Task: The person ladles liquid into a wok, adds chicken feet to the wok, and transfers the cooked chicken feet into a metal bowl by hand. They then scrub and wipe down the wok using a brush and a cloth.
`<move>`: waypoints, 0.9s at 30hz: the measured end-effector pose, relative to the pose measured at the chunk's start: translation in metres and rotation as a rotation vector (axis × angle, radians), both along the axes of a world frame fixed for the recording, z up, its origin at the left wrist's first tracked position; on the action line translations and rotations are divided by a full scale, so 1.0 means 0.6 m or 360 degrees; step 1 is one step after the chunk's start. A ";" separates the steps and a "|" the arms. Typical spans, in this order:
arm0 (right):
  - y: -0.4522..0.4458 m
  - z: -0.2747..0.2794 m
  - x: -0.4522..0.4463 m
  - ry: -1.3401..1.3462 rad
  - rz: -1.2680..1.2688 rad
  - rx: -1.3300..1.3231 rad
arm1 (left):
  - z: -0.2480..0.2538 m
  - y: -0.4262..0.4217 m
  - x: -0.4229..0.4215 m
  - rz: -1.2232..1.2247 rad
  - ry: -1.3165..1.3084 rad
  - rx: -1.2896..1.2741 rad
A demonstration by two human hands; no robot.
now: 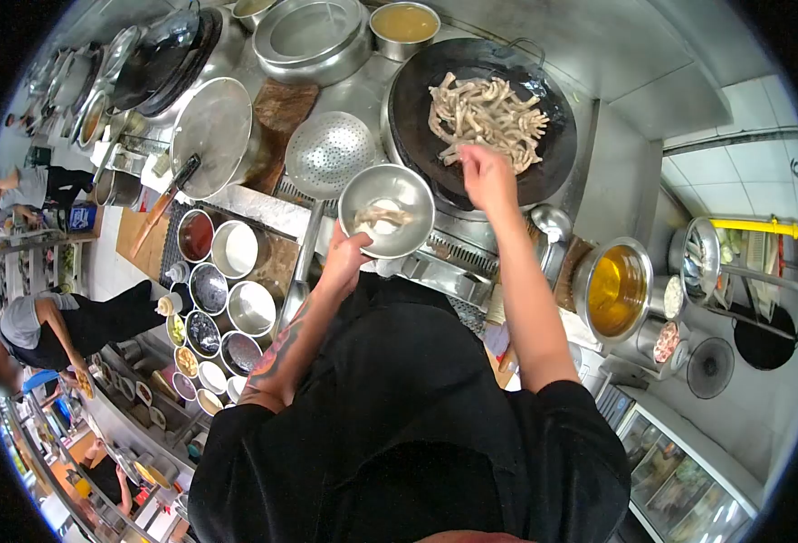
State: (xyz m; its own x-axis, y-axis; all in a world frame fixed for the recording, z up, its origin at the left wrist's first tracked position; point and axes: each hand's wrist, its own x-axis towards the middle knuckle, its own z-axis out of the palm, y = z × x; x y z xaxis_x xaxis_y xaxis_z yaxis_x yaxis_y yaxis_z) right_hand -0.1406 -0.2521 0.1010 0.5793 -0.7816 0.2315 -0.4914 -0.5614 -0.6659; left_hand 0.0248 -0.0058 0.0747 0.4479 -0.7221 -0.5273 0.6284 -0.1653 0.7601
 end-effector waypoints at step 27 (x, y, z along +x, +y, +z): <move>-0.107 0.018 -0.068 0.0365 -0.0288 0.0530 | -0.001 0.004 0.022 0.0014 -0.0049 -0.0013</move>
State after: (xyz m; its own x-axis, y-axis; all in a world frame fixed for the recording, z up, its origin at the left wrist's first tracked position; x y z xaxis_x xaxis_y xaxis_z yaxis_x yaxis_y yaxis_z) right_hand -0.1812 -0.3165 0.1118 0.4332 -0.8854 -0.1687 -0.7181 -0.2259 -0.6583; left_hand 0.0377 -0.0032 0.0743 0.4698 -0.7223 -0.5074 0.6063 -0.1538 0.7802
